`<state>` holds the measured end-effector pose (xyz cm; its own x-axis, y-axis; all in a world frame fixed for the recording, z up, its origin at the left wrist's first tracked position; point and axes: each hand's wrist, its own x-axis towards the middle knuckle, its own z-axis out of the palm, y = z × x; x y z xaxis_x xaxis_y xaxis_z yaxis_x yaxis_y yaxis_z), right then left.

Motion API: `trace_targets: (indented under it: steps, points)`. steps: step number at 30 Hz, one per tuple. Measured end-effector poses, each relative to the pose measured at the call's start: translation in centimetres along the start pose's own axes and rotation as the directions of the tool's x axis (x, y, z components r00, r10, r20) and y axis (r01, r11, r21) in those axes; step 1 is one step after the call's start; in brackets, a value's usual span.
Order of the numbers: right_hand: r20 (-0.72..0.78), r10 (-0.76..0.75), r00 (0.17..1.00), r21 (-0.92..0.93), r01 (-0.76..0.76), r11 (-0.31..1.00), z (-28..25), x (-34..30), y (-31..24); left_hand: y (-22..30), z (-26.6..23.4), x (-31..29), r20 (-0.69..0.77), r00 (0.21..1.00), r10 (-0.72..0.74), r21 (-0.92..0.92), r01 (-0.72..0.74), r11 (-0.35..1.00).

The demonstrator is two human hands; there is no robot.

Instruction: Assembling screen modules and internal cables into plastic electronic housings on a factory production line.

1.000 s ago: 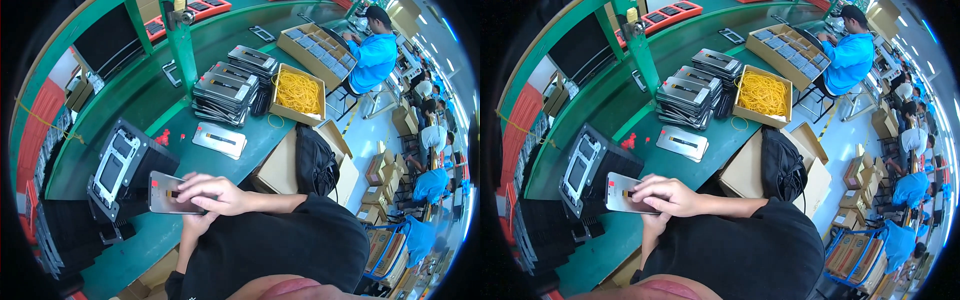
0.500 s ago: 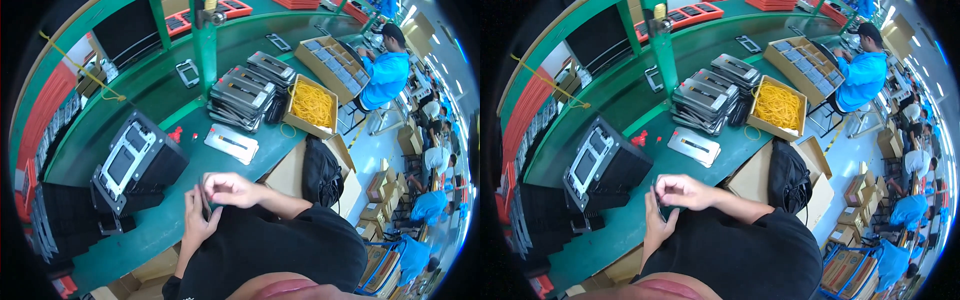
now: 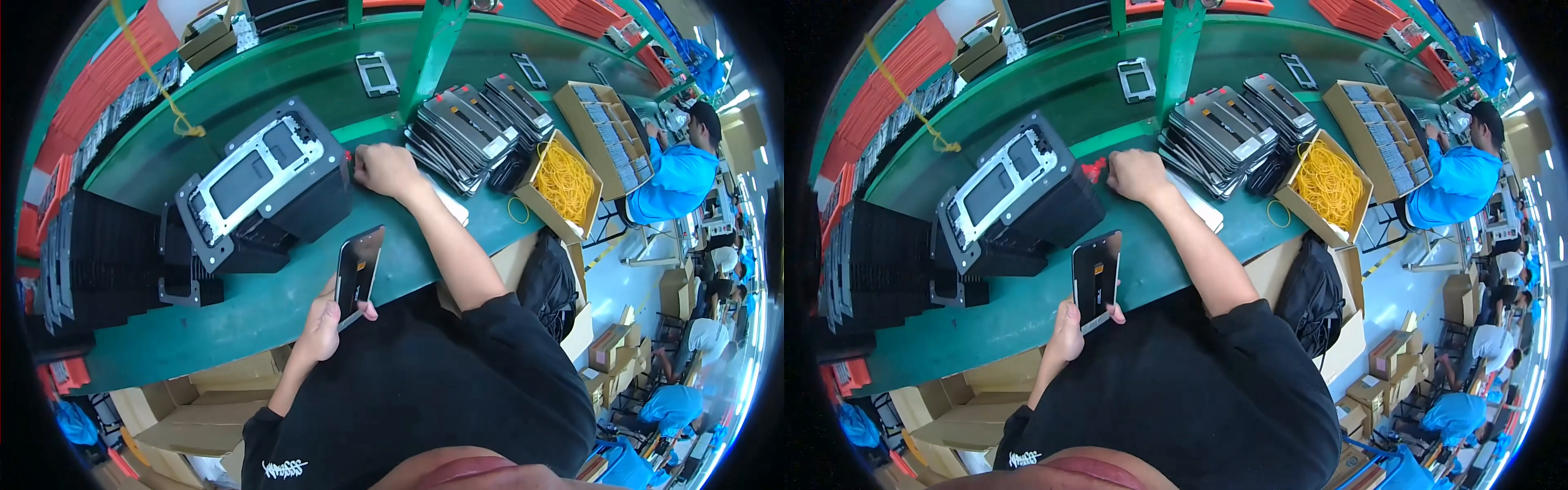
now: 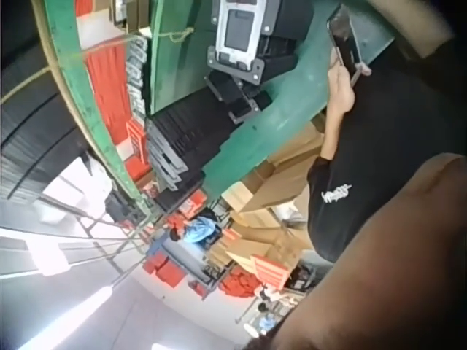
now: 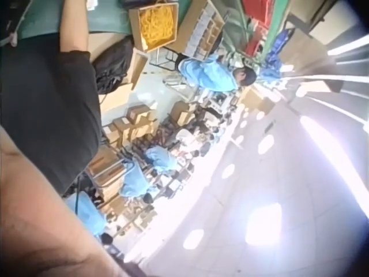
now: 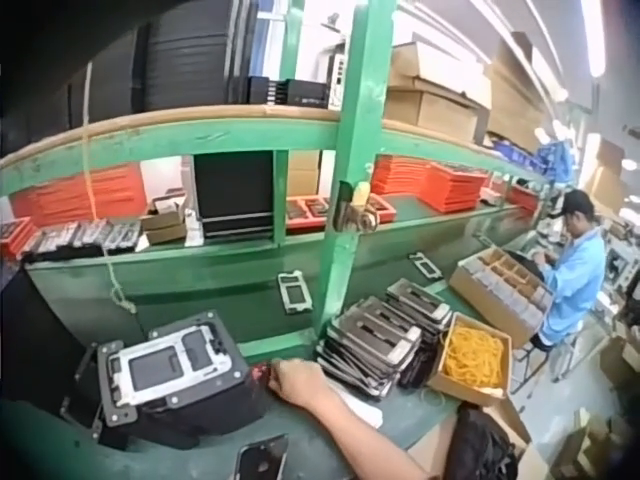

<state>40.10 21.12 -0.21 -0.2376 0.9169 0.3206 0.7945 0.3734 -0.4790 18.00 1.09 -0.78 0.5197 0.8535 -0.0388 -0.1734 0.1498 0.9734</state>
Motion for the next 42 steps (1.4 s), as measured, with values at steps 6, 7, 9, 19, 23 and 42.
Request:
trace_targets:
  steps: [6,7,9,19,23,42]
  points:
    - [-0.192,0.111,0.975,0.498,-0.001,0.867,-4.7,-3.1,-4.7,0.4,0.1,0.6,-0.11,0.988,0.107,0.011,-0.107,0.994]
    - [-0.179,0.101,0.979,0.711,0.058,0.701,-5.4,-4.6,-5.0,0.8,0.1,1.0,-0.121,0.985,0.123,-0.007,-0.125,0.992]
    - [-0.022,-0.045,0.999,0.918,0.038,0.396,-7.4,-7.1,-5.7,1.8,-0.2,1.7,-0.136,0.981,0.141,-0.022,-0.145,0.989]
    - [0.543,-0.788,0.291,0.799,0.109,0.591,-13.7,-0.1,-9.7,10.3,-3.1,-0.2,-0.148,0.946,0.288,-0.039,-0.297,0.954]
    - [0.206,-0.788,0.58,0.824,0.332,0.46,-15.5,2.2,-10.0,18.0,-3.7,0.0,-0.35,0.733,0.584,0.064,-0.603,0.795]
    - [0.199,-0.074,0.977,0.628,-0.069,0.776,-11.5,6.6,-7.0,19.8,-7.5,7.5,-0.197,0.852,0.485,0.957,0.06,0.282]
